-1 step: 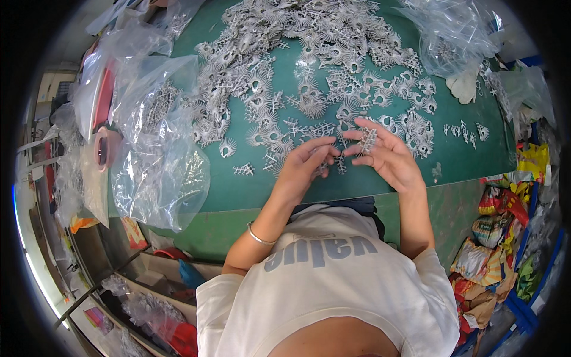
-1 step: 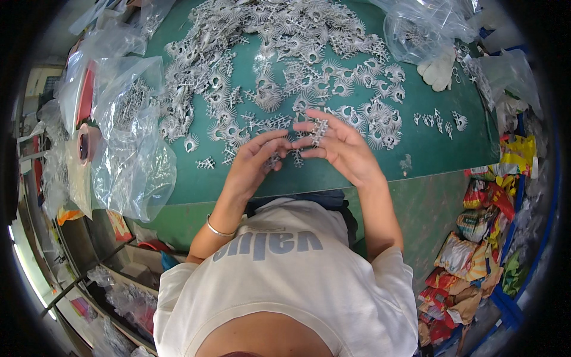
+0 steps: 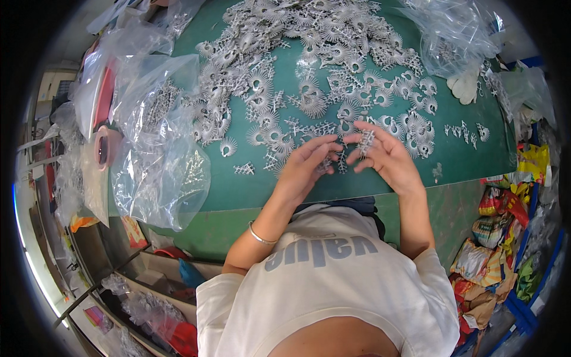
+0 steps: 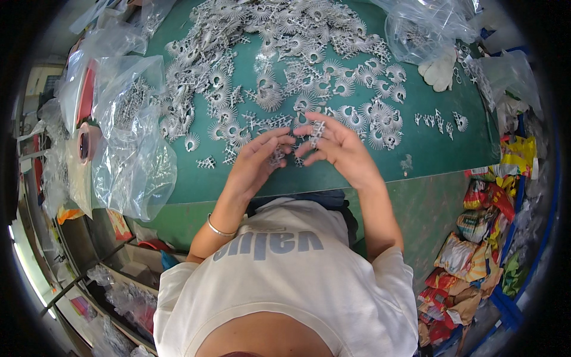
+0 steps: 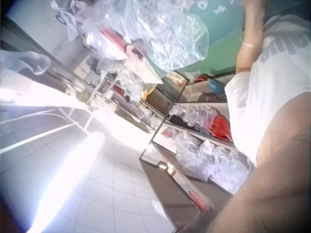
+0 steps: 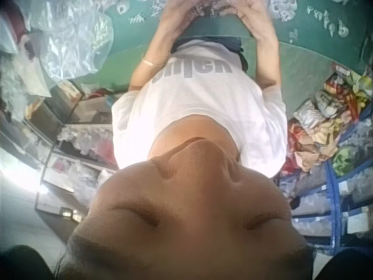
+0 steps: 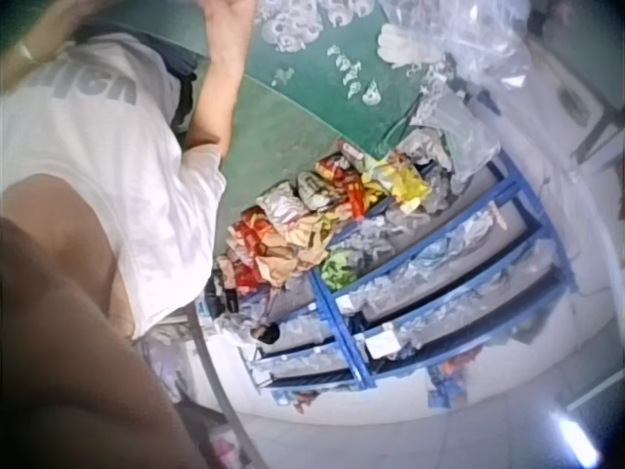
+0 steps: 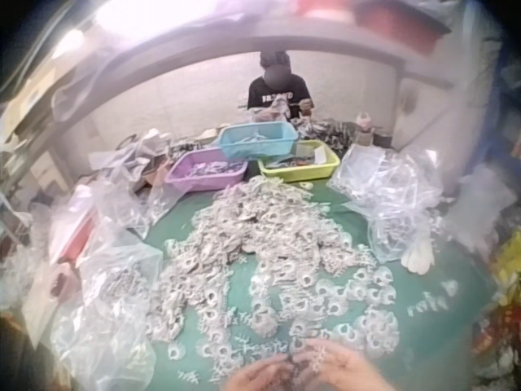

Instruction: The person sorts silver decorative items by hand, picking them up from a large pile on a green surface and placing them into smaller groups or containers.

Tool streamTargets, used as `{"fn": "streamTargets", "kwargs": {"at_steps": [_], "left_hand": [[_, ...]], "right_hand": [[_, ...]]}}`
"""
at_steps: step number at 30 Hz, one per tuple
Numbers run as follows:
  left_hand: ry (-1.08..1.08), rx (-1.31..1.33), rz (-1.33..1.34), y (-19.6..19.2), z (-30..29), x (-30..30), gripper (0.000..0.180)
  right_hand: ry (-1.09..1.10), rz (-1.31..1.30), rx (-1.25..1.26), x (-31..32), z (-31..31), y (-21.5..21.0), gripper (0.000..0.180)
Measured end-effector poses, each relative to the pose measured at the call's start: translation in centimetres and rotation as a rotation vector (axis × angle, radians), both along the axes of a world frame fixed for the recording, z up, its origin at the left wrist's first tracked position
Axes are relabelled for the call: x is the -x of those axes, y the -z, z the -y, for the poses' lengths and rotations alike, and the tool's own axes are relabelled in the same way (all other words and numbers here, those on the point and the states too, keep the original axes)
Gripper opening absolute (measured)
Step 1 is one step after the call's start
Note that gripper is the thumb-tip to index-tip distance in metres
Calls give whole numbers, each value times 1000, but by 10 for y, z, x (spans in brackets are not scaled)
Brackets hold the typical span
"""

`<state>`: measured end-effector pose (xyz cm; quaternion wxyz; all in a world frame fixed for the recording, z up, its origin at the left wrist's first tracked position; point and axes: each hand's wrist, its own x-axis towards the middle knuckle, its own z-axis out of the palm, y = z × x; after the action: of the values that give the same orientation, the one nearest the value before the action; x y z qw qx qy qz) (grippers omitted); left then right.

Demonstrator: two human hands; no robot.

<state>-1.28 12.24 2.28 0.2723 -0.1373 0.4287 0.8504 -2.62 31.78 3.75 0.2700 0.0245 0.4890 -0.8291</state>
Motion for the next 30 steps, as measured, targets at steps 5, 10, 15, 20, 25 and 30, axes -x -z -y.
{"fn": "streamTargets", "kwargs": {"at_steps": [5,10,15,20,25,30], "left_hand": [[24,-457,249,6,-11,-5,49],[-20,-626,283,39,0,-11,31],[1,446,-202,9,7,-2,11],[-19,1261,-771,6,11,20,22],[124,1413,-885,18,11,38,17],[-38,871,-547,13,33,32,16]], "right_hand": [[-82,-325,-644,-24,29,-10,42],[164,-469,-892,-13,14,-12,35],[156,-958,-1376,15,2,17,31],[219,-949,-1335,17,6,13,31],[68,-1047,-1130,20,30,16,20],[138,-934,-1106,30,15,22,19]]}}
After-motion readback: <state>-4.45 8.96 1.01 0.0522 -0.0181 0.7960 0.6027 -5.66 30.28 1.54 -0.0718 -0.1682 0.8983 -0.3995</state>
